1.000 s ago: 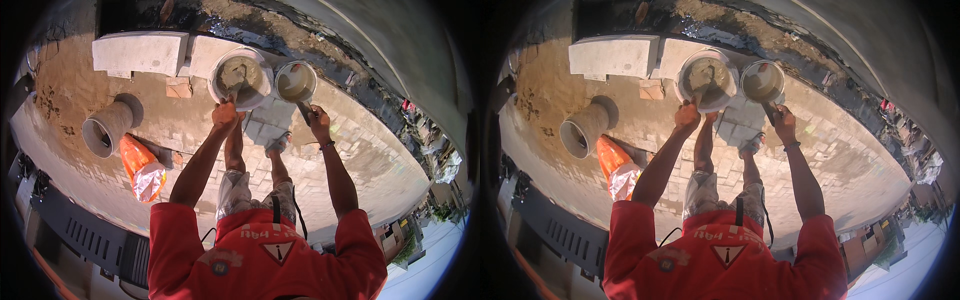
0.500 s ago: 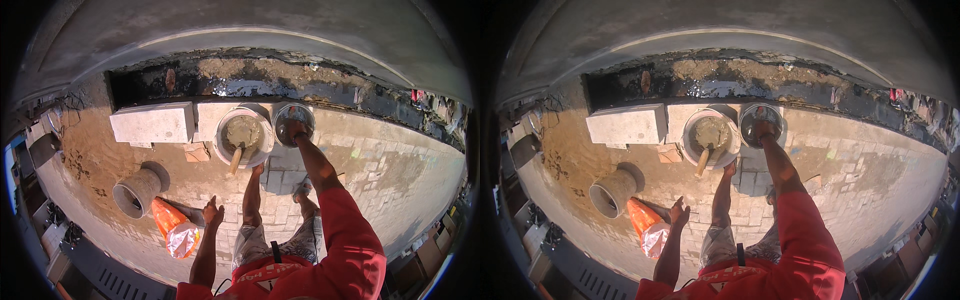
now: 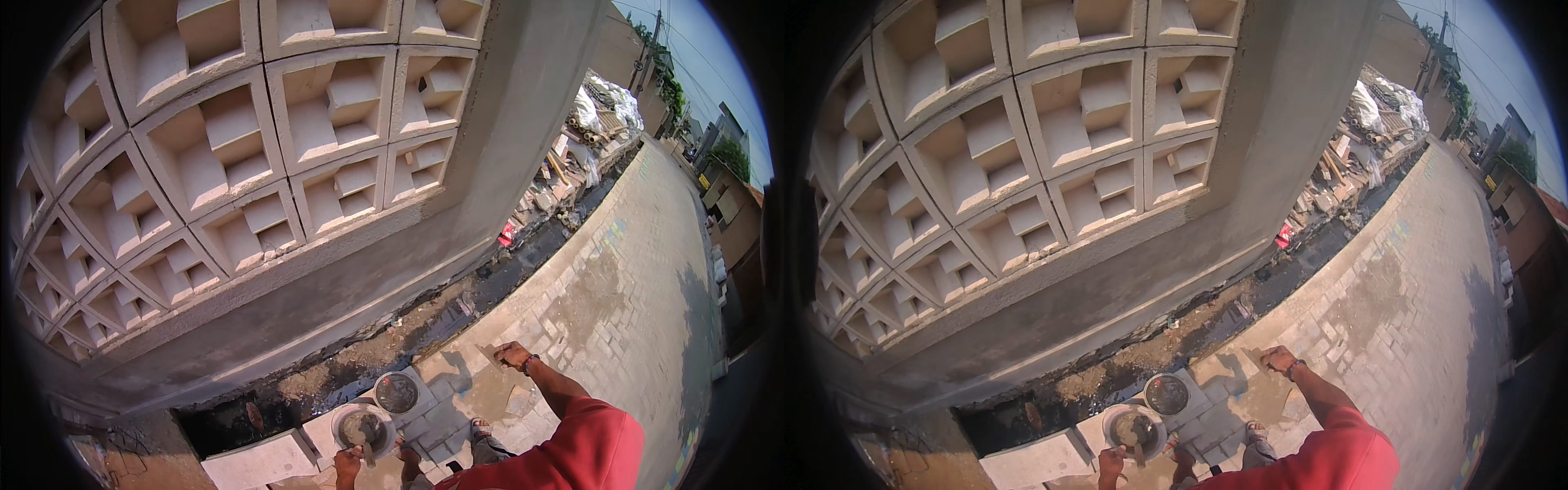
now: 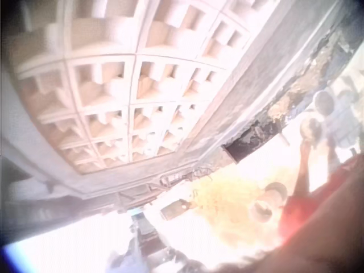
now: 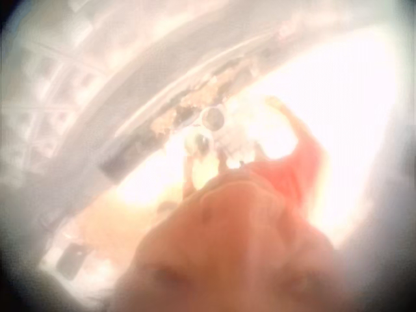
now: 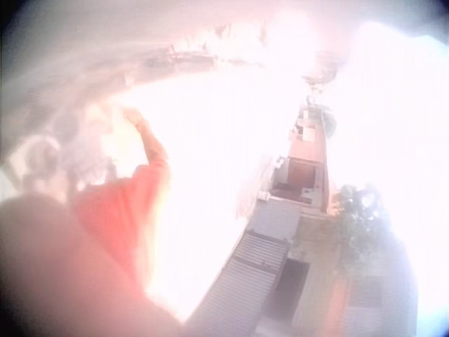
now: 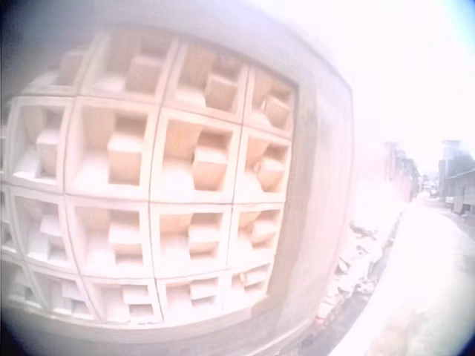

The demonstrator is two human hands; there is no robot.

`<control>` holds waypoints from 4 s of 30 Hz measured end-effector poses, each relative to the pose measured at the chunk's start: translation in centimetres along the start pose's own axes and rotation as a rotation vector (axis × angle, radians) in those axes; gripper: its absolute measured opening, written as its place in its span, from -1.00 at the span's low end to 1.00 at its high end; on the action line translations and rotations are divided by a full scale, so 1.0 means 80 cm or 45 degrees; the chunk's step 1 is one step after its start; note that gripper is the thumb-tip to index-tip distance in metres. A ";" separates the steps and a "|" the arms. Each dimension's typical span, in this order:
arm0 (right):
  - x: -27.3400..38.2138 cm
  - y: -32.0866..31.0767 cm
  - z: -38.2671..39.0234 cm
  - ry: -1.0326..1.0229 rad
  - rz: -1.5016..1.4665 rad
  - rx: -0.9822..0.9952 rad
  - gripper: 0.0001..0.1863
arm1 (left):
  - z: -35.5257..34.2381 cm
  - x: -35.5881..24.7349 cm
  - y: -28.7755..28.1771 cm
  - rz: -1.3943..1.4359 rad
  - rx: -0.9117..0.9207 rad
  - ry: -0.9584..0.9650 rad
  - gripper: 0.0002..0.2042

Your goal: The person applies plaster to a ceiling using a trowel, smoothing the surface along the edges of a decorative grid. The person repeatedly scoops plaster from a bucket and spreads it across the ceiling area.

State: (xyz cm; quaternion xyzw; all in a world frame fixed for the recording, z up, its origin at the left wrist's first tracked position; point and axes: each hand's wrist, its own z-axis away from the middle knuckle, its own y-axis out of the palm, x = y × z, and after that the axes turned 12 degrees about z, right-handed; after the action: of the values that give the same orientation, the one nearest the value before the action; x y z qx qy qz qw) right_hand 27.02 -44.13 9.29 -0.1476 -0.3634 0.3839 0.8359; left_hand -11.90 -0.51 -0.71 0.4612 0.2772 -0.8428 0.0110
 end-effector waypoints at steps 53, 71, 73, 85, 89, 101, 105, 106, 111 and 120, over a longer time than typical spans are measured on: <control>0.759 -0.467 0.347 -1.497 1.837 -2.237 -0.66 | -0.301 -0.871 -0.276 -0.441 -1.873 1.722 -0.25; 0.787 -0.500 0.386 -1.433 1.865 -2.453 -0.65 | -0.306 -0.872 -0.272 -0.417 -1.866 1.689 -0.20; 0.803 -0.522 0.391 -1.359 1.926 -2.512 -0.62 | -0.309 -0.873 -0.268 -0.400 -1.859 1.705 -0.20; 0.794 -0.499 0.390 -1.259 1.970 -2.418 -0.64 | -0.304 -0.872 -0.273 -0.415 -1.874 1.674 -0.23; 0.801 -0.519 0.385 -1.295 2.024 -2.392 -0.61 | -0.311 -0.874 -0.265 -0.390 -1.871 1.711 -0.24; 0.824 -0.528 0.412 -1.284 2.088 -2.487 -0.60 | -0.310 -0.873 -0.267 -0.379 -1.870 1.697 -0.22; 0.806 -0.487 0.380 -1.057 2.116 -2.231 -0.62 | -0.307 -0.872 -0.272 -0.389 -1.857 1.708 -0.25; 0.792 -0.473 0.367 -1.136 2.147 -2.119 -0.62 | -0.305 -0.871 -0.272 -0.383 -1.841 1.716 -0.26; 0.773 -0.453 0.360 -1.326 2.073 -2.017 -0.62 | -0.306 -0.869 -0.276 -0.403 -1.857 1.661 -0.25; 0.805 -0.518 0.379 -1.272 2.046 -2.407 -0.62 | -0.306 -0.871 -0.273 -0.386 -1.856 1.702 -0.24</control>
State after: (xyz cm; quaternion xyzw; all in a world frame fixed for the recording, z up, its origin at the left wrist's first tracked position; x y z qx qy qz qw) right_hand 55.71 -24.28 83.88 -0.6819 -0.5656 0.3811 -0.2644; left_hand 41.03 13.13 53.54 0.6808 0.7315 -0.0271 0.0253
